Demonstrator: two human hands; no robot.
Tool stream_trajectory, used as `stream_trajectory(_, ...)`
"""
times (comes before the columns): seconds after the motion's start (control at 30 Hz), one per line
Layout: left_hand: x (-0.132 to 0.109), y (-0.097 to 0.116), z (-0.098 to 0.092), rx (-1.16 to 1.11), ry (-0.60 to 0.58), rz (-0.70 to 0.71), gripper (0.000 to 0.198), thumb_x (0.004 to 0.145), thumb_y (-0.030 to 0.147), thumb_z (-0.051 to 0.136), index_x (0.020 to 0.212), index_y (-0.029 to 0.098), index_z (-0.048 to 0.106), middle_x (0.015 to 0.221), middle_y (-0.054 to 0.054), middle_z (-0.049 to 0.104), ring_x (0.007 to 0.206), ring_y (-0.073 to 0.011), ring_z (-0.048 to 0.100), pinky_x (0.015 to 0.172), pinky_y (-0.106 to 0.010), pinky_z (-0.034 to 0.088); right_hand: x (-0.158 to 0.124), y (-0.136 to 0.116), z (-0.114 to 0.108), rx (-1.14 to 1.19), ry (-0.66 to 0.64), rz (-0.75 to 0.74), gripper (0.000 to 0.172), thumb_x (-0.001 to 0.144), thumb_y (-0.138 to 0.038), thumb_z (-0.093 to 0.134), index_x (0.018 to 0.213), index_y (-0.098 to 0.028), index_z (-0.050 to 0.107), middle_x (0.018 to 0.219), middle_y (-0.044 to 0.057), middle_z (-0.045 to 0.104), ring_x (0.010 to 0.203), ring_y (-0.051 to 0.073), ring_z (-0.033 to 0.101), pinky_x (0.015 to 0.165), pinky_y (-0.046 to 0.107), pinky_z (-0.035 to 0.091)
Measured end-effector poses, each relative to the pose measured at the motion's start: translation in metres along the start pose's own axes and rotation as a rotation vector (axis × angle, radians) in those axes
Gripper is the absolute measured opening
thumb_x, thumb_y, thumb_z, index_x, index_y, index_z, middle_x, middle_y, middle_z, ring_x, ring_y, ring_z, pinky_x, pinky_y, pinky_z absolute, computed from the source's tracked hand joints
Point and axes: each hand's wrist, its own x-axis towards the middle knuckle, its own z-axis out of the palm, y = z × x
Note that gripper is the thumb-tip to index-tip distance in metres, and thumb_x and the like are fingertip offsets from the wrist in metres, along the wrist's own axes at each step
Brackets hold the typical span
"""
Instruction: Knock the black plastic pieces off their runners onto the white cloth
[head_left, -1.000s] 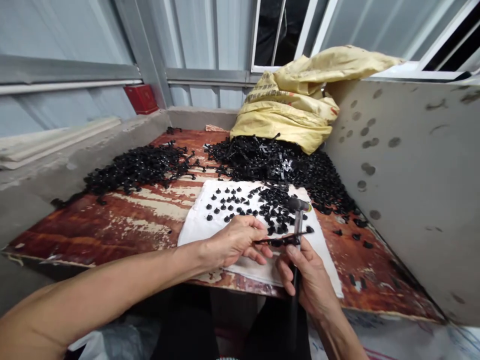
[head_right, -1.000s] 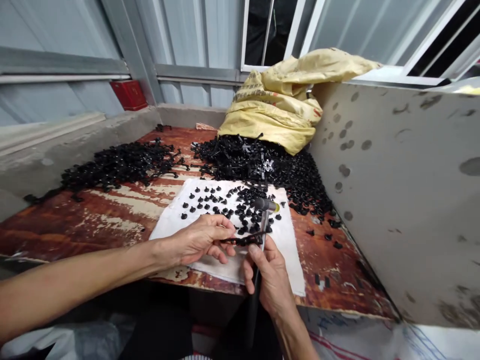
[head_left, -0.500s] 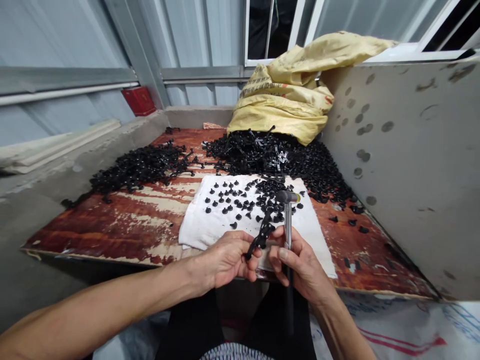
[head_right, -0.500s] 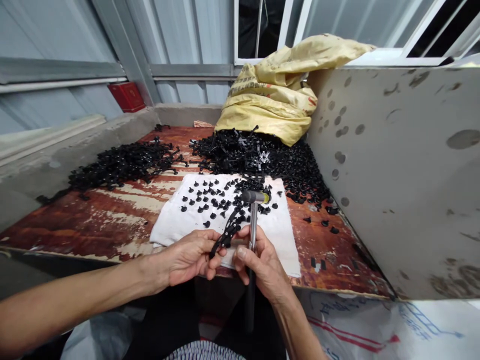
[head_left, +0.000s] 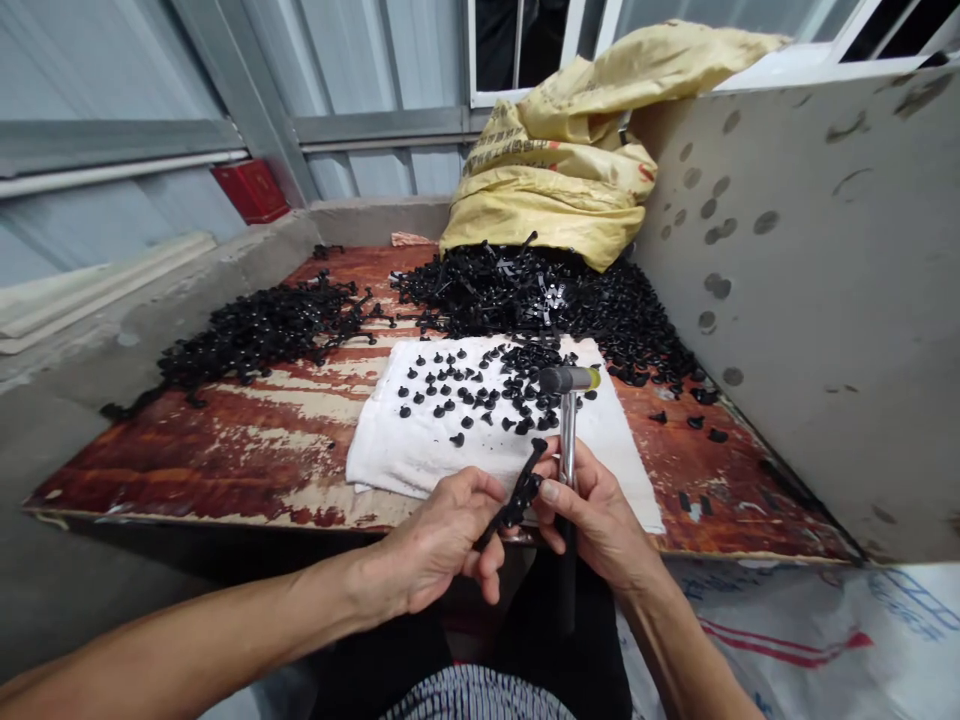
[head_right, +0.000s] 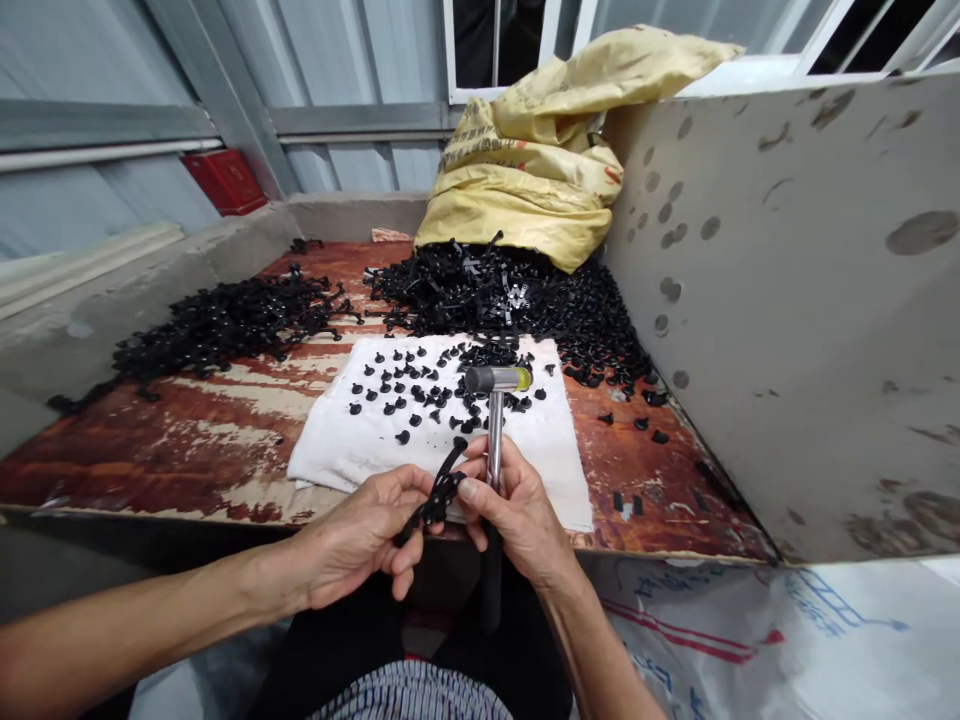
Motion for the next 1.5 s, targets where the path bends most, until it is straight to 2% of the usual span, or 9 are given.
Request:
stream_trajectory(0.3,-0.011,-0.016,-0.014,-0.035,-0.13,0.003,0.027,0.071,0.028,0.072,0.085,0.017,0.052,0.07,0.003,0.06,0.037,-0.0056,0.05,0.037,-0.022,0.049,0.0,0.002,-0.001,-0.015,0.028,0.05,0.025,0.068,-0.035,0.081,0.08,-0.019,0.065,0.05,-0.007,0.049,0.039,0.006,0.04,0.031,0.015,0.034)
stream_trajectory(0.47,-0.002,-0.005,-0.037,0.022,-0.189,-0.014,0.033,0.069,0.038,0.077,0.084,0.013,0.062,0.075,-0.005,0.066,0.058,-0.0131,0.065,0.051,-0.023,0.052,0.0,0.001,-0.003,-0.057,0.025,0.078,0.029,0.065,-0.039,0.082,0.076,-0.018,0.065,0.047,-0.007,0.048,0.034,0.005,0.037,0.03,0.017,0.031)
stream_trajectory(0.7,0.015,0.029,-0.044,0.031,-0.438,-0.316,0.05,0.072,0.062,0.063,0.084,0.014,0.063,0.079,-0.012,0.071,0.066,-0.0256,0.07,0.059,-0.035,0.053,0.001,0.0,-0.001,-0.155,0.007,0.111,0.029,0.068,-0.039,0.078,0.079,-0.018,0.063,0.05,-0.005,0.055,0.033,0.006,0.041,0.031,0.018,0.029)
stream_trajectory(0.83,0.007,0.024,-0.045,-0.077,-0.481,-0.25,0.062,0.074,0.073,0.051,0.088,0.014,0.063,0.086,-0.014,0.072,0.071,-0.026,0.07,0.067,-0.037,0.051,0.002,0.0,0.001,-0.18,0.025,0.1,0.028,0.07,-0.04,0.075,0.081,-0.018,0.061,0.049,-0.007,0.052,0.032,0.005,0.039,0.031,0.018,0.027)
stream_trajectory(0.97,-0.002,0.01,-0.042,-0.062,-0.362,-0.048,0.06,0.067,0.067,0.065,0.096,0.015,0.061,0.092,-0.012,0.07,0.075,-0.0225,0.069,0.07,-0.033,0.05,0.004,-0.001,0.001,-0.212,0.028,0.105,0.027,0.071,-0.04,0.074,0.08,-0.019,0.06,0.049,-0.008,0.05,0.031,0.005,0.035,0.031,0.018,0.024)
stream_trajectory(1.13,-0.001,-0.007,-0.029,0.121,-0.08,0.143,0.036,0.071,0.044,0.074,0.081,0.016,0.054,0.061,0.0,0.062,0.053,-0.0108,0.059,0.055,-0.023,0.046,0.004,-0.003,0.004,-0.311,0.007,0.119,0.028,0.075,-0.044,0.07,0.082,-0.019,0.058,0.047,-0.009,0.045,0.032,0.005,0.034,0.033,0.019,0.025)
stream_trajectory(1.3,-0.01,-0.005,-0.045,-0.009,0.123,0.222,0.037,0.067,0.04,0.077,0.08,0.015,0.053,0.066,0.001,0.061,0.048,-0.0087,0.055,0.048,-0.025,0.051,0.0,-0.015,0.009,-0.58,0.004,0.032,0.026,0.087,-0.043,0.059,0.103,-0.023,0.058,0.055,-0.008,0.047,0.039,0.009,0.037,0.036,0.022,0.033)
stream_trajectory(1.4,-0.016,0.004,-0.061,-0.072,0.217,0.236,0.033,0.066,0.029,0.077,0.082,0.015,0.052,0.065,0.002,0.06,0.047,-0.0081,0.053,0.045,-0.025,0.052,0.002,-0.023,0.012,-0.915,-0.075,-0.126,0.022,0.091,-0.036,0.052,0.108,-0.025,0.06,0.076,0.001,0.063,0.058,0.016,0.056,0.056,0.028,0.049)
stream_trajectory(1.5,-0.015,0.012,-0.071,-0.136,0.251,0.25,0.027,0.065,0.02,0.074,0.079,0.016,0.051,0.064,0.003,0.057,0.044,-0.0064,0.048,0.038,-0.023,0.049,0.007,-0.025,0.014,-1.12,-0.185,-0.189,0.03,0.092,-0.031,0.045,0.118,-0.025,0.058,0.099,0.008,0.07,0.082,0.024,0.066,0.077,0.037,0.053)
